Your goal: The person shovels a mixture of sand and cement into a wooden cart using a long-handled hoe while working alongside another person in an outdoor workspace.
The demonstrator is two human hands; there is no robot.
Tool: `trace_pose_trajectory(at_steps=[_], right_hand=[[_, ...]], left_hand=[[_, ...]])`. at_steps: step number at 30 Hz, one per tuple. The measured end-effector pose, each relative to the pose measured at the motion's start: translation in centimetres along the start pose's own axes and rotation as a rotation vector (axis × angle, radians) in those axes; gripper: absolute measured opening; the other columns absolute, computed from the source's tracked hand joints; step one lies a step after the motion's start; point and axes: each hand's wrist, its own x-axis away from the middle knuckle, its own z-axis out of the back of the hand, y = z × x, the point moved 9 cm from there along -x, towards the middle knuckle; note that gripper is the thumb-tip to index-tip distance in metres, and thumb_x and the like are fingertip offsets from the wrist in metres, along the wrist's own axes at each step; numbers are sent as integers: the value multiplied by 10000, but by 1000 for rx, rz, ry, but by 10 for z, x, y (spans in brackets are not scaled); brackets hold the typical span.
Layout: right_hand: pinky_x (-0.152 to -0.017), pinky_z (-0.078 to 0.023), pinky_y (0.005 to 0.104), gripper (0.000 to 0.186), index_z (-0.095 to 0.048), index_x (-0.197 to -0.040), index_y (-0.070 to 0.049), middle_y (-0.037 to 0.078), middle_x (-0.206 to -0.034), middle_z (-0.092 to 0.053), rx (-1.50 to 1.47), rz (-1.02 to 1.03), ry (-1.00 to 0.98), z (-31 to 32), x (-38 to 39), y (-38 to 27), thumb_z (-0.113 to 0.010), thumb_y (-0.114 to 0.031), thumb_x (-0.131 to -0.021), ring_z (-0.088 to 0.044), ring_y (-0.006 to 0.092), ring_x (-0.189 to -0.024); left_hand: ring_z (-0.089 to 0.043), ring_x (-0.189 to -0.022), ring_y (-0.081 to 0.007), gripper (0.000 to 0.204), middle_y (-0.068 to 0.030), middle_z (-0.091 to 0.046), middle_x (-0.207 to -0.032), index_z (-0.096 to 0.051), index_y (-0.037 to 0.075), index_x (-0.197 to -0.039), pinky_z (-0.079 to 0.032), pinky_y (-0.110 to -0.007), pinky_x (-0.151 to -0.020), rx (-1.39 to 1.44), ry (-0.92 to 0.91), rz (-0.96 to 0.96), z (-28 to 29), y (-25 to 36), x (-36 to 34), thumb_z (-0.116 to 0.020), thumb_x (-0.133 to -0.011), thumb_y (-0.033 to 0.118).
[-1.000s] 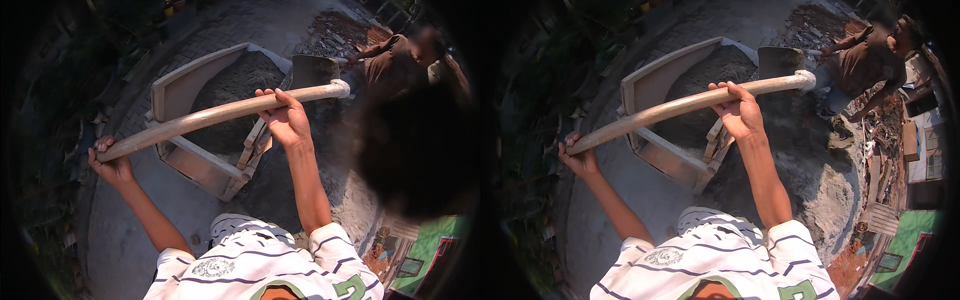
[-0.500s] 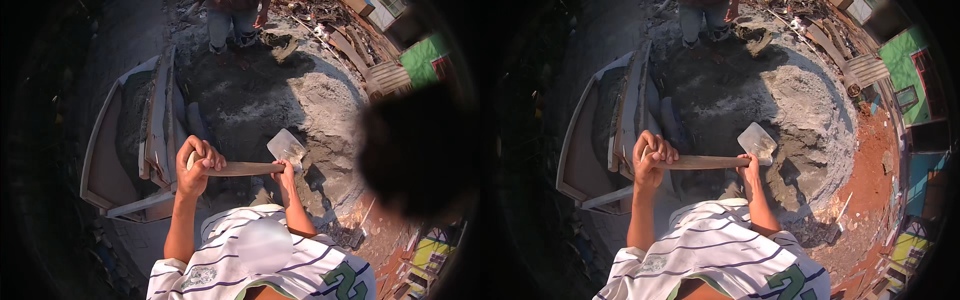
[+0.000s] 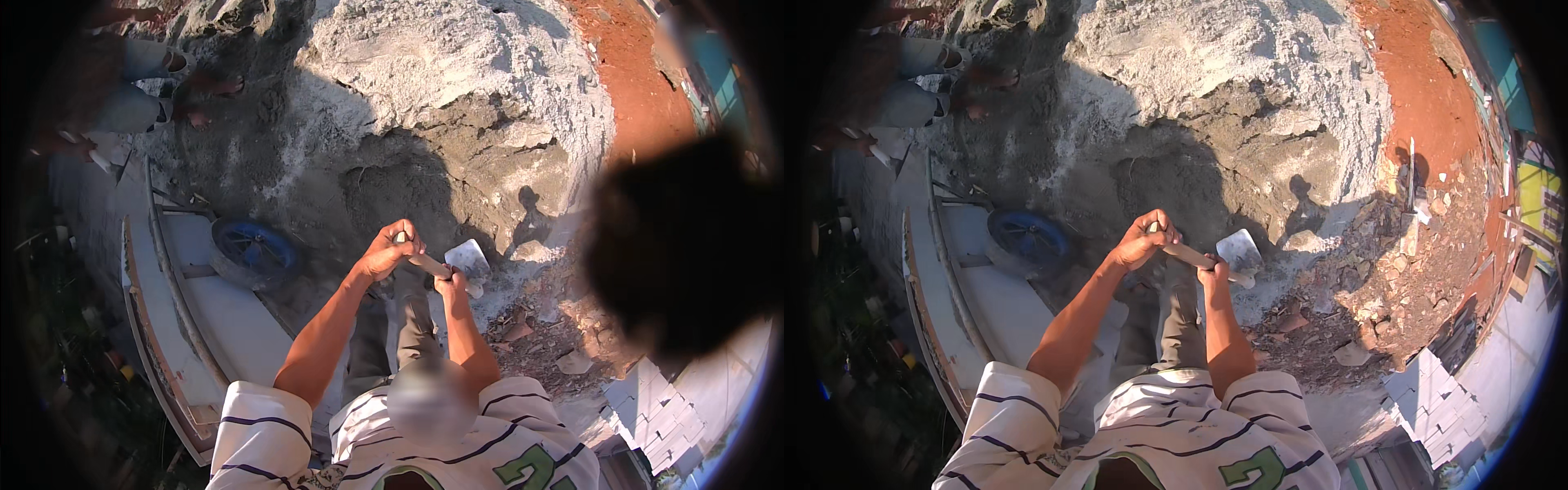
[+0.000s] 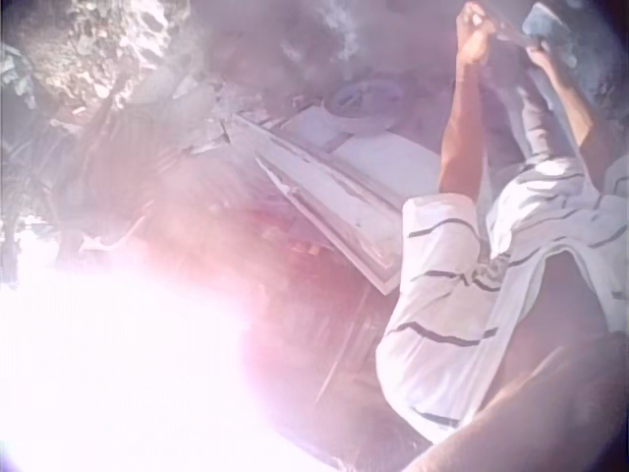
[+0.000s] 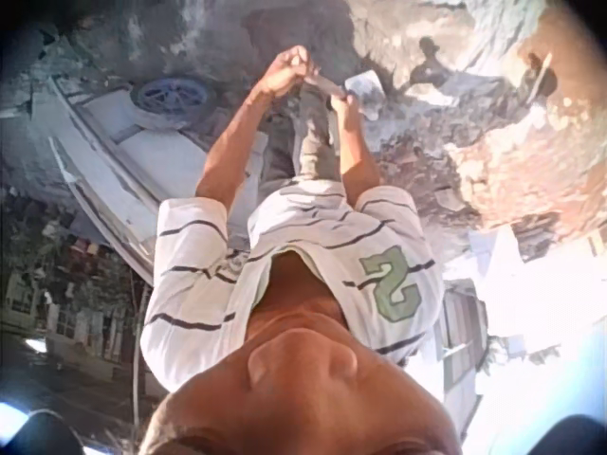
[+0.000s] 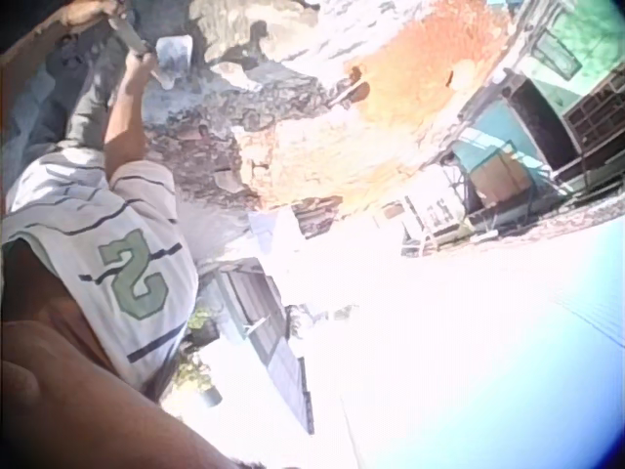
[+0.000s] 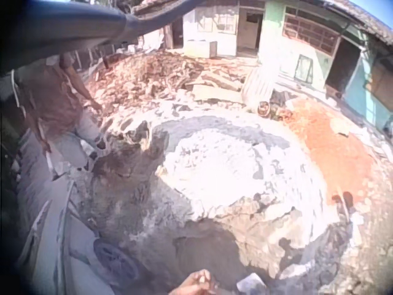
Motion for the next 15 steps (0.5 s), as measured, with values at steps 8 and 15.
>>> trace_pose_trajectory(at_steps=[8, 15], right_hand=[[-645, -541, 380, 54, -500, -721, -60, 40, -673, -554, 261, -112, -99, -169, -108, 44, -500, -29, -765, -576, 195, -633], [-522, -525, 290, 174, -499, -652, -61, 45, -583, -539, 214, -201, -553, -196, -122, 28, -548, -40, -818, -571, 172, -536]], left_hand=[[-544, -759, -144, 162, -17, -544, -738, -464, 82, -755, -439, -315, -753, -456, 88, -98, 14, 70, -111, -543, -725, -56], [-506, -729, -74, 139, 6, -556, -748, -461, 72, -733, -435, -248, -692, -764, 37, -200, -53, 49, -85, -546, -726, -38]])
